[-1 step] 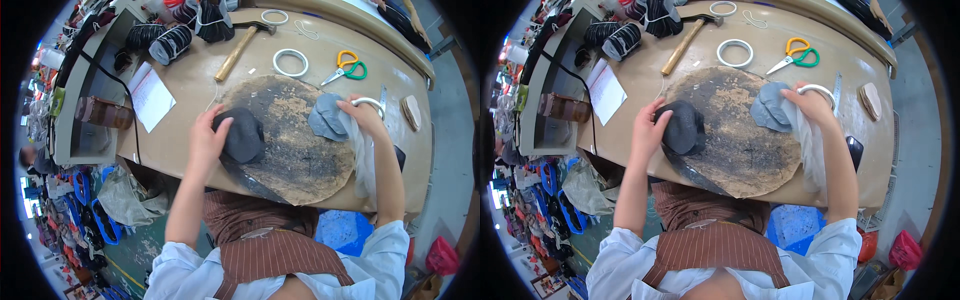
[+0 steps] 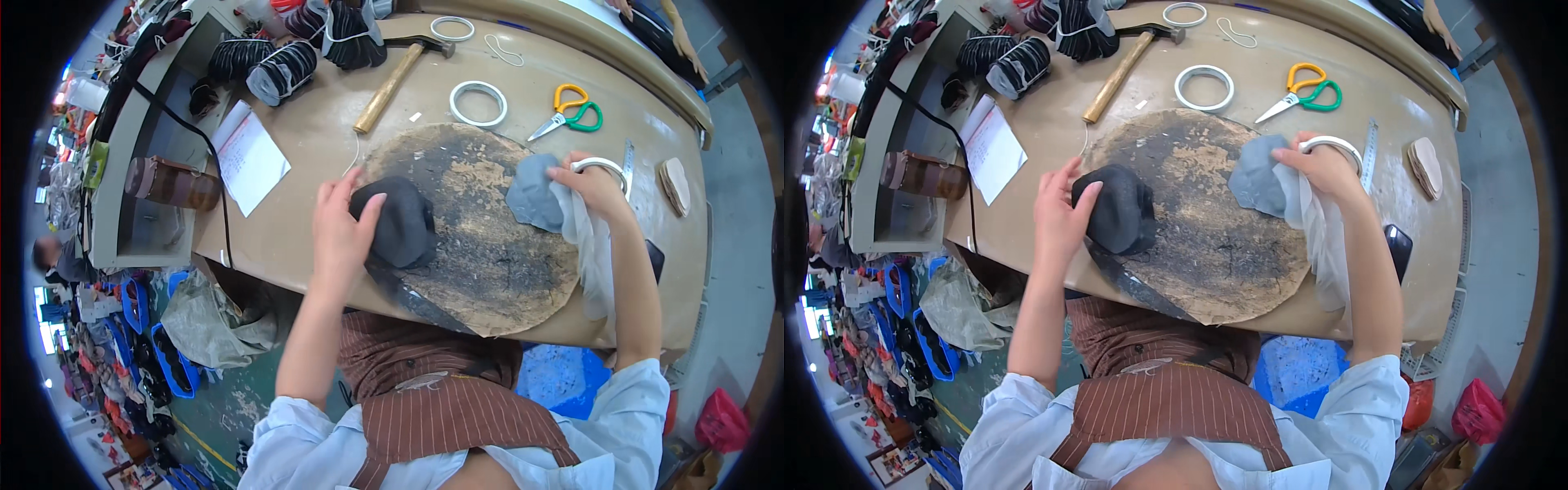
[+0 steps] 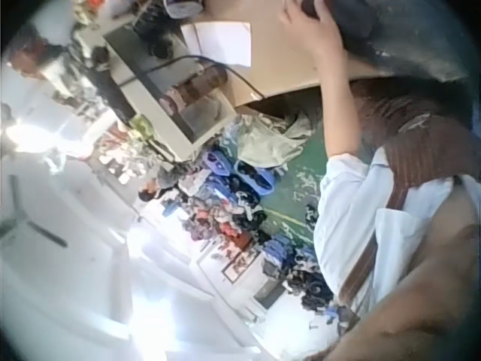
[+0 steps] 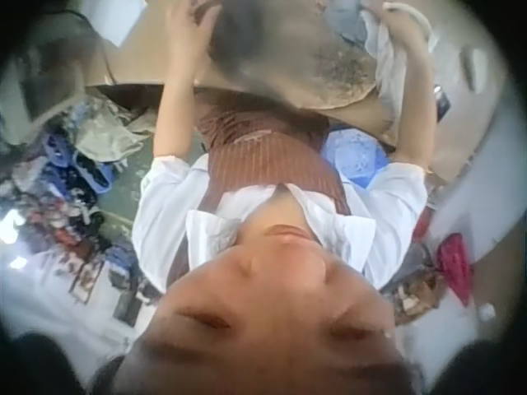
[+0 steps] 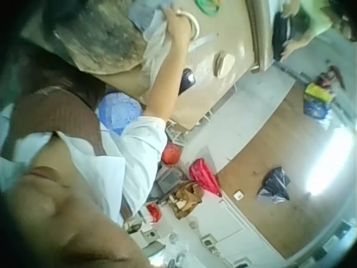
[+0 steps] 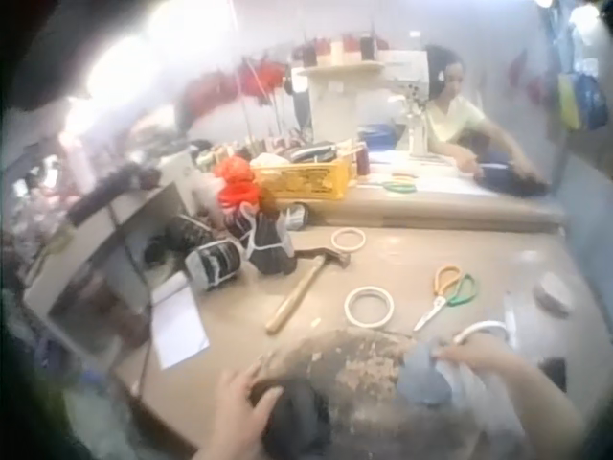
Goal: The person sits on the factory floor sorting bundles of fabric pieces, then moves to a workbench to assemble them. They separate white and grey fabric layers, apply adhesive tape to the edges, and stack the finished mask components.
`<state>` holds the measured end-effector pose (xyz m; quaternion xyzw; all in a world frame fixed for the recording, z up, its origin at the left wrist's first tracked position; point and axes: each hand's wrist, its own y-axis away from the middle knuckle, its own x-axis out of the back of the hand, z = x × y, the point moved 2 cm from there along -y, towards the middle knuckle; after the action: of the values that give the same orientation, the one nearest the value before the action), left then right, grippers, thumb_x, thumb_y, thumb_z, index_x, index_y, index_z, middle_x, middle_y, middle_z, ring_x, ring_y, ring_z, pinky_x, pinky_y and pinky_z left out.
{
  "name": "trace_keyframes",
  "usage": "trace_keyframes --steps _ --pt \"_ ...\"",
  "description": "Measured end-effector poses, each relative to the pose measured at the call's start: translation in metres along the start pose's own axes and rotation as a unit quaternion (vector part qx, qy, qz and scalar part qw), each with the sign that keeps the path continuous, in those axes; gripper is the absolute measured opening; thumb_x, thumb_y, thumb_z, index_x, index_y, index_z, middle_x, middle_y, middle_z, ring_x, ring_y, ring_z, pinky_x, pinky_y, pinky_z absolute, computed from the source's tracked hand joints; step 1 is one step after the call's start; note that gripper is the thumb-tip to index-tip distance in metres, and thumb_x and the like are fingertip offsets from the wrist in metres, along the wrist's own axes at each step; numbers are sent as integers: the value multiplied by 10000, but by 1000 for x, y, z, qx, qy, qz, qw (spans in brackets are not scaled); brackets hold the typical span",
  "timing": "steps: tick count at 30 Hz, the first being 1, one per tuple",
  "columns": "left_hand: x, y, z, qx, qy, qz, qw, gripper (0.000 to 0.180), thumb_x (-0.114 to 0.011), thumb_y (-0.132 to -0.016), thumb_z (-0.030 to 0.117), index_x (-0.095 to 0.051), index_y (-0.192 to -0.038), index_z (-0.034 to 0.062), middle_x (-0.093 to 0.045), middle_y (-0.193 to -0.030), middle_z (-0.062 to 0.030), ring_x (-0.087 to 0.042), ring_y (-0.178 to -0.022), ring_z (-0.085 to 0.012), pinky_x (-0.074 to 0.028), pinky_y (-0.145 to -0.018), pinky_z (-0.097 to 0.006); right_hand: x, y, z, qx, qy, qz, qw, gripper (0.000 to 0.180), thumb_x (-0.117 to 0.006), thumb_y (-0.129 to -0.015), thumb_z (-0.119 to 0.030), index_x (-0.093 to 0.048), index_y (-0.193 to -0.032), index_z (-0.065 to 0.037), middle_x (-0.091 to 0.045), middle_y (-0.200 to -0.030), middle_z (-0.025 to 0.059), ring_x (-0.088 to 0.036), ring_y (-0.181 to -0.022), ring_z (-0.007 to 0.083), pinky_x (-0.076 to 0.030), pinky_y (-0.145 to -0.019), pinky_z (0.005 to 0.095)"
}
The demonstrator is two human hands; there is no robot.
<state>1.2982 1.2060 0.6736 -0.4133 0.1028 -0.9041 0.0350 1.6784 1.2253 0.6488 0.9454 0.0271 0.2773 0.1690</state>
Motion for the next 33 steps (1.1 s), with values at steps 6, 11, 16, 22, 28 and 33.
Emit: trace_keyframes --steps 6,11,16,22,28,33 --pt "0 27 51 -124 52 28 990 376 -706 -787 100 -611 -1147 44 -543 -1185 -150 -535 -1112 -297 -439 -932 -356 -27 36 -27 255 254 79 930 243 -737 -742 -115 -501 -708 -63 -572 -684 34 -517 -622 118 -422 -565 289" --pt "-52 54 101 -128 405 -189 885 292 -680 -830 159 -632 -1091 38 -575 -1105 -134 -565 -1050 -283 -443 -910 -363 -49 97 -74 353 25 -2 935 206 -731 -762 -166 -635 -921 -78 -647 -756 89 -624 -726 265 -487 -654 356" --pt "-91 49 110 -40 233 -294 926 179 -617 -879 174 -638 -910 -1 -589 -997 -125 -581 -915 -291 -397 -841 -419 -39 73 -70 201 27 3 979 296 -687 -808 -137 -637 -1089 -57 -674 -821 119 -635 -739 235 -490 -652 311" --pt "-104 41 122 -149 45 -131 979 220 -602 -871 208 -634 -958 8 -587 -1022 -129 -543 -996 -289 -361 -865 -429 -57 14 -55 364 153 142 908 94 -679 -776 -83 -628 -844 -41 -600 -806 106 -586 -755 292 -467 -660 372" --pt "-91 44 98 -87 190 -153 966 352 -604 -877 160 -554 -1163 -39 -544 -1179 -198 -530 -1128 -333 -430 -930 -399 -70 36 -25 392 128 163 896 149 -718 -702 -23 -624 -814 -48 -621 -933 115 -603 -907 294 -498 -761 376" --pt "-77 32 87 139 491 -297 807 304 -575 -946 258 -601 -1075 -16 -619 -929 -29 -580 -795 -128 -463 -691 -267 -73 87 -53 522 116 183 825 206 -755 -657 -12 -633 -817 -55 -602 -1053 129 -611 -956 281 -498 -838 382"
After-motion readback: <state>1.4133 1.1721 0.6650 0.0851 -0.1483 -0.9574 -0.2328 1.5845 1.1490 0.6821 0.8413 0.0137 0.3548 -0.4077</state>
